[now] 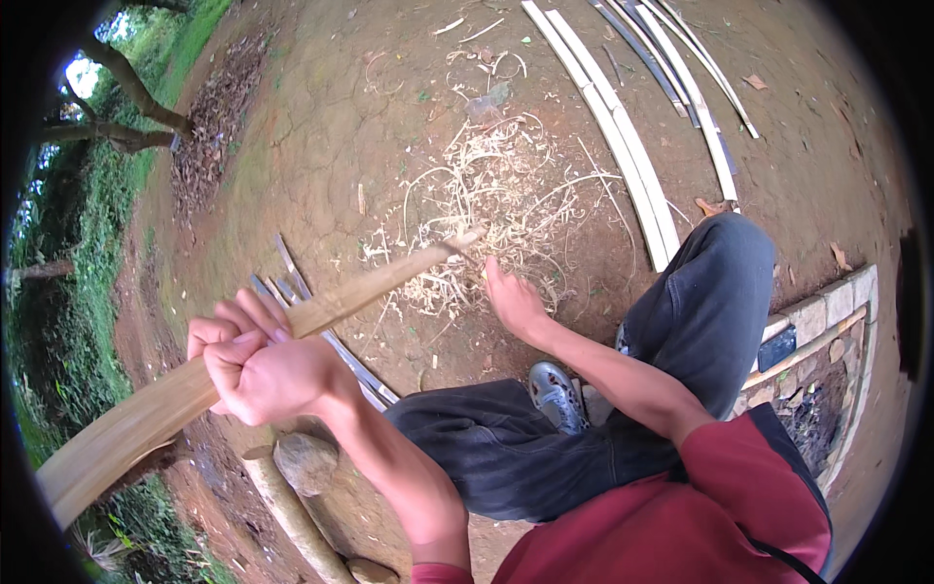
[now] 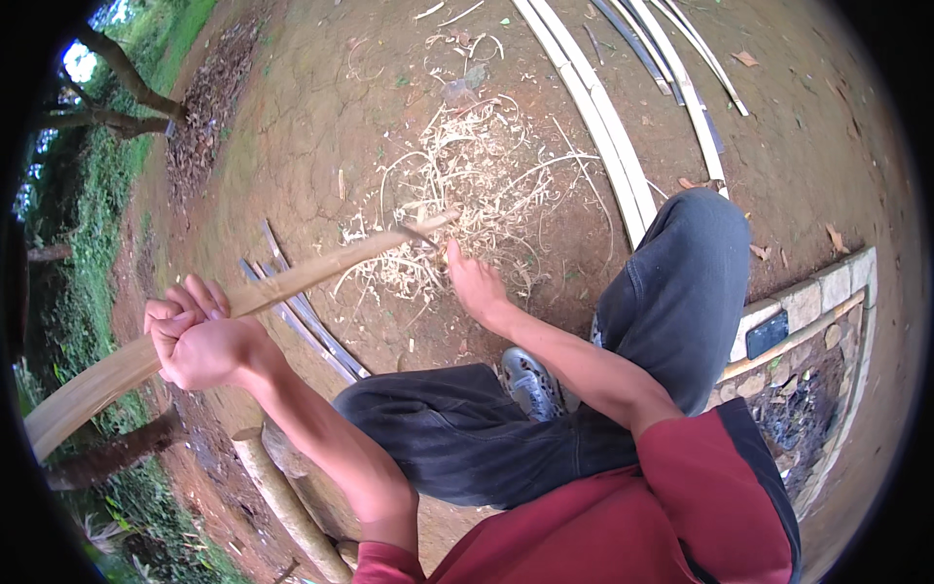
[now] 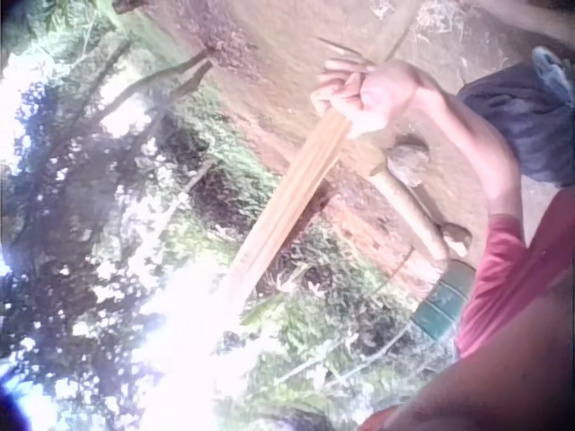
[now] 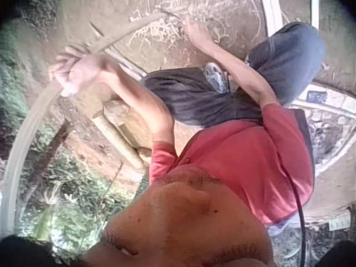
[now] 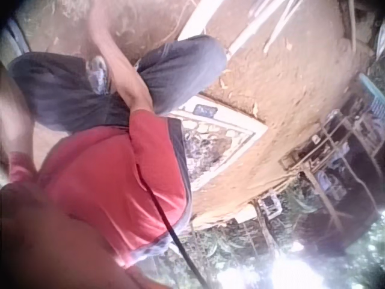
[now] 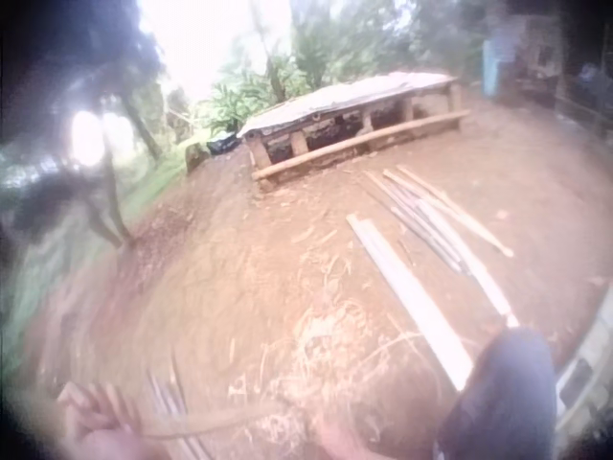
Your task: The person uses a knife to shave down the surface of a bamboo strip, removing thin wood shavings to smooth the material.
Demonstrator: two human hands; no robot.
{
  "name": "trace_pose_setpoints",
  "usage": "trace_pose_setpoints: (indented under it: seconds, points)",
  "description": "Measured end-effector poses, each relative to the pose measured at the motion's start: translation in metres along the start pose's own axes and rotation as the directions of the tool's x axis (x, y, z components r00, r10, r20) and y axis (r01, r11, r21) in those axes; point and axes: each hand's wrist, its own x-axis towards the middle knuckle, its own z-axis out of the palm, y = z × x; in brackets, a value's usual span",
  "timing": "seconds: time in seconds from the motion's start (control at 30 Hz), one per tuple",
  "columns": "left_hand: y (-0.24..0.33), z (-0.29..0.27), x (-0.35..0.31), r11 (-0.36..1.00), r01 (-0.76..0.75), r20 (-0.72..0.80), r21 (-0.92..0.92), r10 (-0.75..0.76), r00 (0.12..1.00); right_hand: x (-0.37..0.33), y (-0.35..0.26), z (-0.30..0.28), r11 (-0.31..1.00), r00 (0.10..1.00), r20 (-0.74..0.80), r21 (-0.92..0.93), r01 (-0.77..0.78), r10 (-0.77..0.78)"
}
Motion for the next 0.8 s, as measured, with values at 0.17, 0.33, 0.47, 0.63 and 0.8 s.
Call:
trace_pose_setpoints:
  seconds: [0.17, 0.33, 0.47, 0.63, 0.8]
  points:
    - [-0.004, -0.019, 0.011, 0.989, -0.089, -0.012, 0.118, 0.091, 0.996, -0.008, -0.059, -0.047, 0.931, 0.991, 0.134, 0.361, -0.051, 0.002]
    - [-0.004, -0.017, 0.007, 0.987, -0.081, 0.018, 0.137, 0.079, 0.997, -0.014, -0.083, -0.057, 0.937, 0.992, -0.032, 0.324, 0.128, -0.124]
    - [-0.001, -0.005, 0.005, 0.999, -0.038, 0.036, 0.037, 0.036, 0.999, 0.0, -0.002, 0.011, 0.999, 0.999, -0.017, 0.02, -0.036, 0.036]
    - [-0.009, -0.015, 0.013, 0.988, -0.124, 0.019, 0.09, 0.123, 0.992, 0.006, -0.051, -0.037, 0.958, 0.994, 0.098, 0.279, -0.066, 0.04]
    - [-0.008, -0.02, 0.011, 0.989, -0.097, 0.002, 0.112, 0.098, 0.995, 0.009, -0.053, -0.032, 0.985, 0.97, 0.21, 0.097, -0.144, 0.121]
